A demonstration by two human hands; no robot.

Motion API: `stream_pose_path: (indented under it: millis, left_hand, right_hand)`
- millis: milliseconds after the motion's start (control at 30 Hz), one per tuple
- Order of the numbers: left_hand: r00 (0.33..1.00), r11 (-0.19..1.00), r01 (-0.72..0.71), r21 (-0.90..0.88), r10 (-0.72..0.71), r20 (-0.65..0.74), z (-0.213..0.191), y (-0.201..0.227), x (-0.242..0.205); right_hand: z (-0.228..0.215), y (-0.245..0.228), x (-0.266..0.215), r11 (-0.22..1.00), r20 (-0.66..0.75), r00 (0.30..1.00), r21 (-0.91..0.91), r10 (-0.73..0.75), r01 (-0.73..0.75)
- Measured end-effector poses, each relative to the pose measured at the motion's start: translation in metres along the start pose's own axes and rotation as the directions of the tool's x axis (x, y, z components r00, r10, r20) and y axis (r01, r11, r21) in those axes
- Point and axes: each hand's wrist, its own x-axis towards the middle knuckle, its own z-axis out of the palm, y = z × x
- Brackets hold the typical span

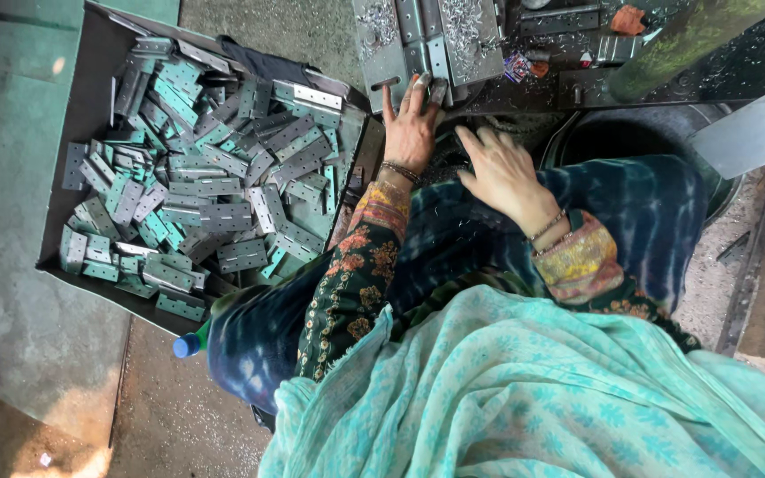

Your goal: The person sits on the floor and repeatedly picks up small rectangular metal pieces from a bin. They place each piece against a grinding wheel to smooth the edges, then return the piece to the bin. The process is repeated continuously.

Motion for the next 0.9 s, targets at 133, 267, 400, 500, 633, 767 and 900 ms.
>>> stream_pose_path:
  millis: [133,267,400,500,633,767,900]
  left_hand:
    - [0.999,0.999,-0.043,-0.023,0.042,-0.031,-0.007,-0.002,-0.004]
    - [0.985,0.999,-0.026,0.027,0.030,-0.170,-0.018,-0.002,-0.011]
    - [0.994,0.992,0.090,0.091,-0.084,-0.077,-0.026,0.003,-0.026]
    - [0.994,0.989,0.095,0.110,-0.088,-0.066,-0.025,0.008,-0.030]
    - [0.992,0.988,0.120,0.098,-0.116,-0.052,-0.020,0.009,-0.026]
    - [0.994,0.992,0.102,0.076,-0.099,-0.039,-0.014,0.003,-0.025]
    - [0.993,0.987,0.115,0.116,-0.110,-0.044,-0.015,0.006,-0.023]
  right_hand:
    - [-0.002,0.005,0.037,0.997,0.031,0.999,-0.076,0.028,-0.026]
    - [0.001,0.011,0.054,0.994,0.085,0.996,-0.112,0.023,-0.013]
    - [0.014,0.016,0.055,0.982,0.078,0.997,-0.186,0.004,0.011]
    - [0.019,0.022,0.055,0.976,0.062,0.998,-0.213,-0.029,0.041]
    - [0.019,0.026,0.051,0.966,0.088,0.995,-0.253,-0.036,0.057]
    - [0.019,0.027,0.057,0.964,0.141,0.990,-0.258,-0.022,0.059]
    - [0.017,0.021,0.058,0.972,0.191,0.981,-0.232,0.021,0.025]
